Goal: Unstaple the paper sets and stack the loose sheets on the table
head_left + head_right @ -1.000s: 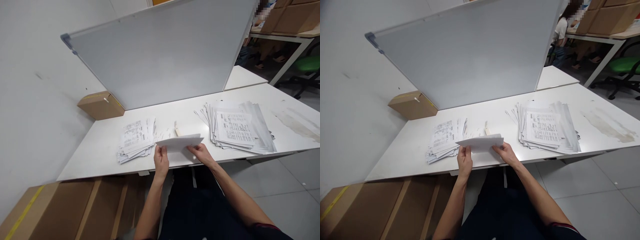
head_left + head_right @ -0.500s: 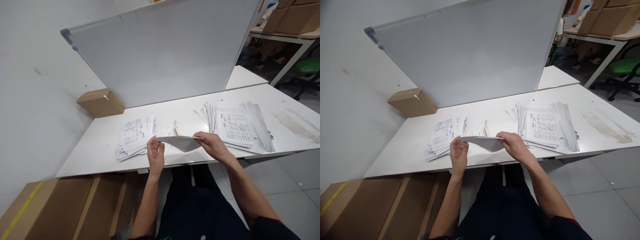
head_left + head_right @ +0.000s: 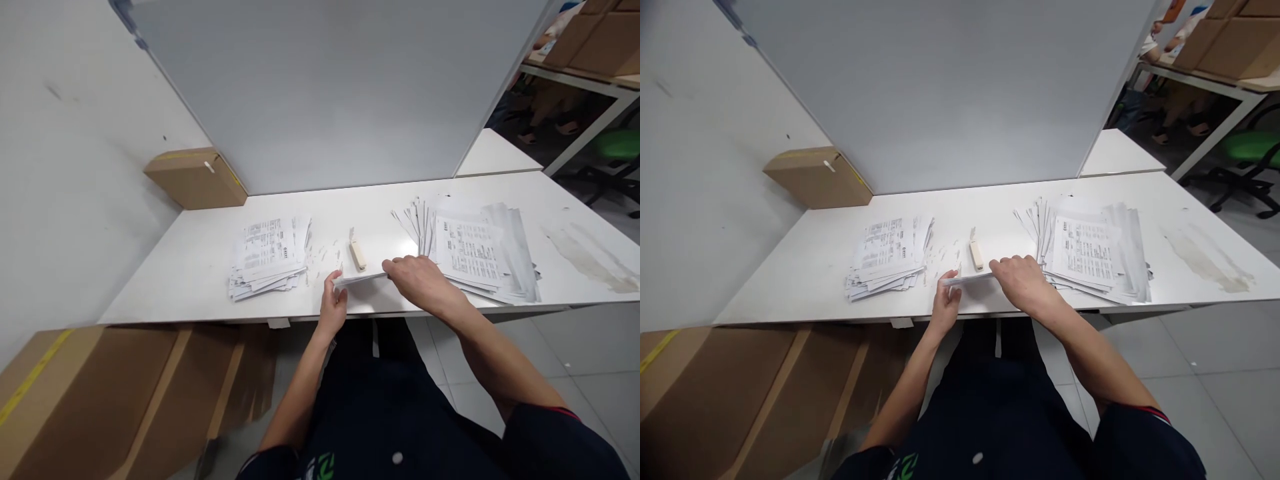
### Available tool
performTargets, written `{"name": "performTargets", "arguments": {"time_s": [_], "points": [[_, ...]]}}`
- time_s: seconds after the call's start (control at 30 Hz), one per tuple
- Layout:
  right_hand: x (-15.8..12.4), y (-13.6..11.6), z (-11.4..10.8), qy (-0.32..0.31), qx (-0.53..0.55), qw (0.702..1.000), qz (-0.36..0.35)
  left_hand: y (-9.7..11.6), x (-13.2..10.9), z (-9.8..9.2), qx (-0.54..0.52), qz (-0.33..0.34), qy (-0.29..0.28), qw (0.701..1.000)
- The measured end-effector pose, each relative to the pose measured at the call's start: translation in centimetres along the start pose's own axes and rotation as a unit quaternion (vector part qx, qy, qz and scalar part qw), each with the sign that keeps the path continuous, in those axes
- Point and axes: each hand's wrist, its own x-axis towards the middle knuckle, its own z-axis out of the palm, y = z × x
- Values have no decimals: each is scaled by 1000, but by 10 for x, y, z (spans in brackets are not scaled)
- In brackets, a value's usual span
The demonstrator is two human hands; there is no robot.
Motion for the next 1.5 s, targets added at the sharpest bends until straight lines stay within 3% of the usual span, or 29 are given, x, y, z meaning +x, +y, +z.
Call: {"name": "performTargets", "arguments": {"time_s": [0.23, 0.43, 0.57, 0.73, 0.83, 1.0, 1.1, 1.2, 1.3, 1.5], "points": [[-2, 2, 0, 2, -16, 1000, -5, 8, 3, 3, 43, 25, -7, 999], [-6, 5, -3, 30, -31, 999, -14, 11, 7, -5, 62, 24, 7, 998], [-14, 5, -7, 13, -29, 999, -8, 11, 7, -8, 57, 44, -25, 997], [-37, 24, -18, 19, 116, 993, 26, 31, 3, -8, -29, -5, -41, 999], [-46, 42, -1, -23, 327, 943, 64, 39, 7, -8, -90, -39, -18, 995], [-57, 49, 73, -139, 624, 744, 192, 24, 20, -4, 21, -27, 32, 999], [-66, 45, 110, -141, 695, 667, 227, 13, 26, 2, 116, 25, 19, 993], [-69, 45, 127, -120, 727, 633, 238, 10, 31, 9, 180, 80, -9, 980], [-64, 48, 126, -111, 743, 613, 243, 11, 36, 15, 227, 117, -33, 966], [-52, 53, 117, -105, 735, 624, 244, 5, 44, 19, 284, 132, -45, 949]]}}
